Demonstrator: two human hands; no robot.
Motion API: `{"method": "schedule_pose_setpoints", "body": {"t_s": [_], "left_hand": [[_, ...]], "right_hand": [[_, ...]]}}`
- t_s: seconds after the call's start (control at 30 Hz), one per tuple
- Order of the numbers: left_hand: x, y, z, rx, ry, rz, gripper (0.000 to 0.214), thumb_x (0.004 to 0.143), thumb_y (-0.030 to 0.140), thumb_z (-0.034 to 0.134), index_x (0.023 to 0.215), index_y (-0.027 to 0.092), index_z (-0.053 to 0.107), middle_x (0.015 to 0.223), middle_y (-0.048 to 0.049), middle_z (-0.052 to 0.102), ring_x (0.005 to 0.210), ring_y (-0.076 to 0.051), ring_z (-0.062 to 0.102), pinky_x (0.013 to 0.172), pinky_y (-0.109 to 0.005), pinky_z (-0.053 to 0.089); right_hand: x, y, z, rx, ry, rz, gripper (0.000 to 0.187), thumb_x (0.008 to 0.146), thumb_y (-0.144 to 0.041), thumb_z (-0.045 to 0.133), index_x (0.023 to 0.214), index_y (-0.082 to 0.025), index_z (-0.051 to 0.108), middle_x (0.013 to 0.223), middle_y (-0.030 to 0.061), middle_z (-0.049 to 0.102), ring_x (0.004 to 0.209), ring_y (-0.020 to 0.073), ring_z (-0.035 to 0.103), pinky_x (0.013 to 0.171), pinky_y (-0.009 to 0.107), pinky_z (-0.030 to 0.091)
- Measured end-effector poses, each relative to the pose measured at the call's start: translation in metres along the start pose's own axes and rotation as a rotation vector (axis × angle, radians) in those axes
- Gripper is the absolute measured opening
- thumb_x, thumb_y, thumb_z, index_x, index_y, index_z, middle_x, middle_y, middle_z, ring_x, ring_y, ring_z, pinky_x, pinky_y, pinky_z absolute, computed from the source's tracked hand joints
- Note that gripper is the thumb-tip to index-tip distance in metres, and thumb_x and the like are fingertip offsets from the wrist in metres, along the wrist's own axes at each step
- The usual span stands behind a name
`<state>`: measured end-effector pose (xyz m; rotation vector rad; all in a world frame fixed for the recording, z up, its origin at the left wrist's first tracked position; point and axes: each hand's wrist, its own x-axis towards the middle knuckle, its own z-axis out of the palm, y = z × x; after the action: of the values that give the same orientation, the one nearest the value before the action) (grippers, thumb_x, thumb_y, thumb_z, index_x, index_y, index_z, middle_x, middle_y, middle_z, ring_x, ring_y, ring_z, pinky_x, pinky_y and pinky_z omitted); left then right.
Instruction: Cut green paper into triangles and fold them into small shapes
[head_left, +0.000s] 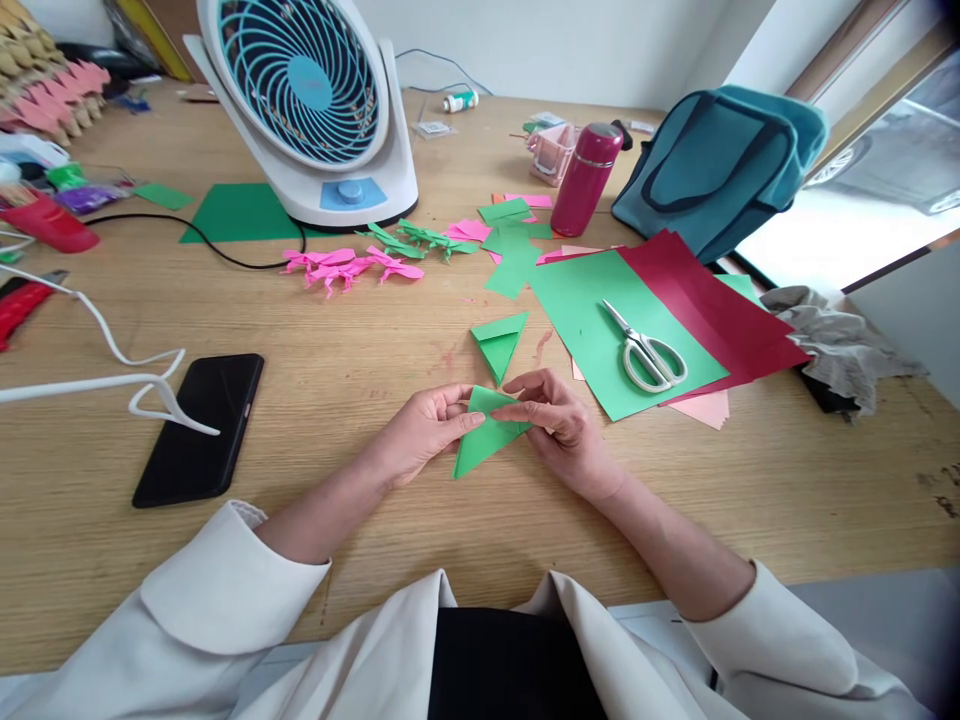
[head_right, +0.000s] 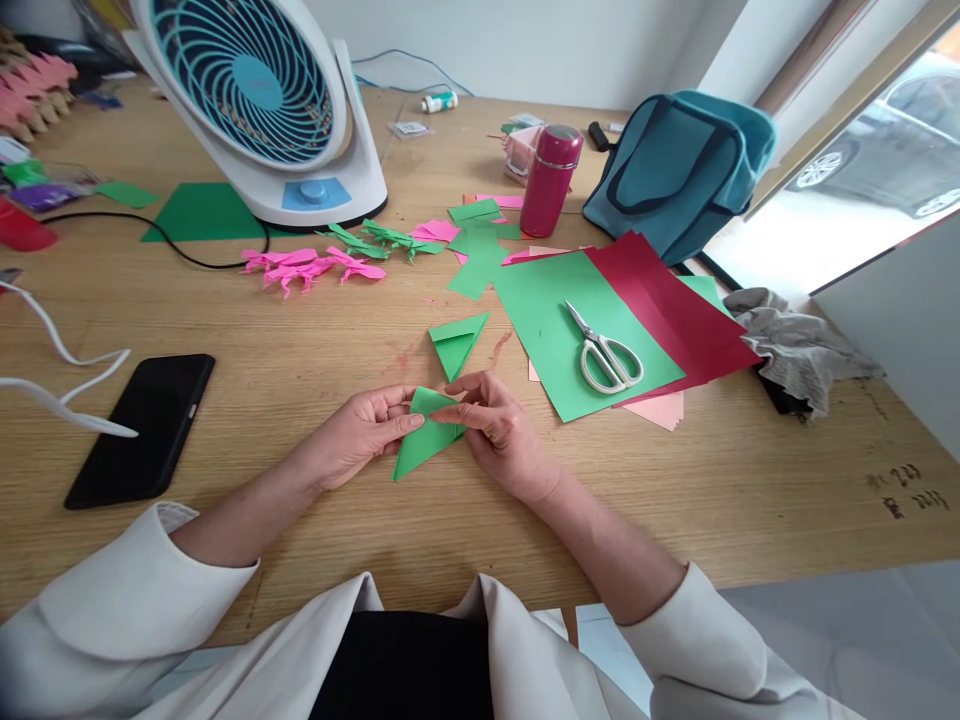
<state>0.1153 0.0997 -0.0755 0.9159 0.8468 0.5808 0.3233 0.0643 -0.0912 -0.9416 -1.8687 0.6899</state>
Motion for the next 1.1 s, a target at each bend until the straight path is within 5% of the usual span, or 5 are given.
{"method": "schedule_pose_setpoints", "body": {"t_s": [0.23, 0.4, 0.57, 0.7, 1.1], "left_hand": [[0.000, 0.000, 0.002, -0.065, 0.031, -0.004, 0.048, 0.071, 0.033, 0.083, 0.112, 0.015, 0.067, 0.105, -0.0091, 0.075, 0.089, -0.019, 0.072, 0.079, -0.028, 0.055], [0.005, 0.003, -0.002, -0.205, 0.145, 0.069, 0.032, 0.075, 0.023, 0.079, 0.104, 0.016, 0.068, 0.099, -0.0059, 0.076, 0.083, -0.016, 0.071, 0.074, -0.025, 0.054], [0.008, 0.003, -0.001, -0.373, 0.222, 0.179, 0.024, 0.077, 0.015, 0.076, 0.099, 0.016, 0.067, 0.097, -0.0042, 0.076, 0.087, -0.016, 0.071, 0.076, -0.024, 0.054], [0.004, -0.001, 0.008, -0.372, 0.209, 0.245, 0.027, 0.077, 0.020, 0.078, 0.101, 0.016, 0.067, 0.099, -0.0047, 0.076, 0.091, -0.018, 0.071, 0.080, -0.027, 0.055], [-0.004, -0.004, 0.022, 0.035, 0.213, 0.290, 0.027, 0.071, 0.035, 0.082, 0.079, 0.015, 0.065, 0.075, 0.0000, 0.067, 0.068, -0.012, 0.060, 0.065, -0.023, 0.048]], "right_hand": [[0.003, -0.008, -0.002, -0.109, 0.035, -0.024, 0.048, 0.089, -0.005, 0.048, 0.125, -0.030, 0.066, 0.119, 0.0096, 0.055, 0.112, 0.0231, 0.057, 0.092, 0.042, 0.052], [0.007, -0.008, 0.000, -0.005, 0.260, 0.221, 0.046, 0.092, -0.021, 0.056, 0.138, -0.029, 0.049, 0.127, 0.0100, 0.053, 0.102, 0.0199, 0.061, 0.088, 0.039, 0.053], [0.011, -0.016, 0.011, 0.456, 0.039, 0.620, 0.035, 0.090, -0.053, 0.059, 0.097, -0.019, 0.064, 0.089, 0.0052, 0.066, 0.073, 0.0158, 0.064, 0.069, 0.031, 0.055], [0.011, -0.026, 0.021, 0.526, -0.171, 0.692, 0.047, 0.082, -0.063, 0.063, 0.078, -0.017, 0.062, 0.066, 0.0009, 0.063, 0.059, 0.0130, 0.060, 0.058, 0.026, 0.049], [0.012, -0.024, 0.021, 0.442, -0.059, 0.830, 0.049, 0.069, -0.061, 0.075, 0.060, -0.017, 0.056, 0.048, -0.0023, 0.055, 0.042, 0.0082, 0.046, 0.044, 0.022, 0.034]]}}
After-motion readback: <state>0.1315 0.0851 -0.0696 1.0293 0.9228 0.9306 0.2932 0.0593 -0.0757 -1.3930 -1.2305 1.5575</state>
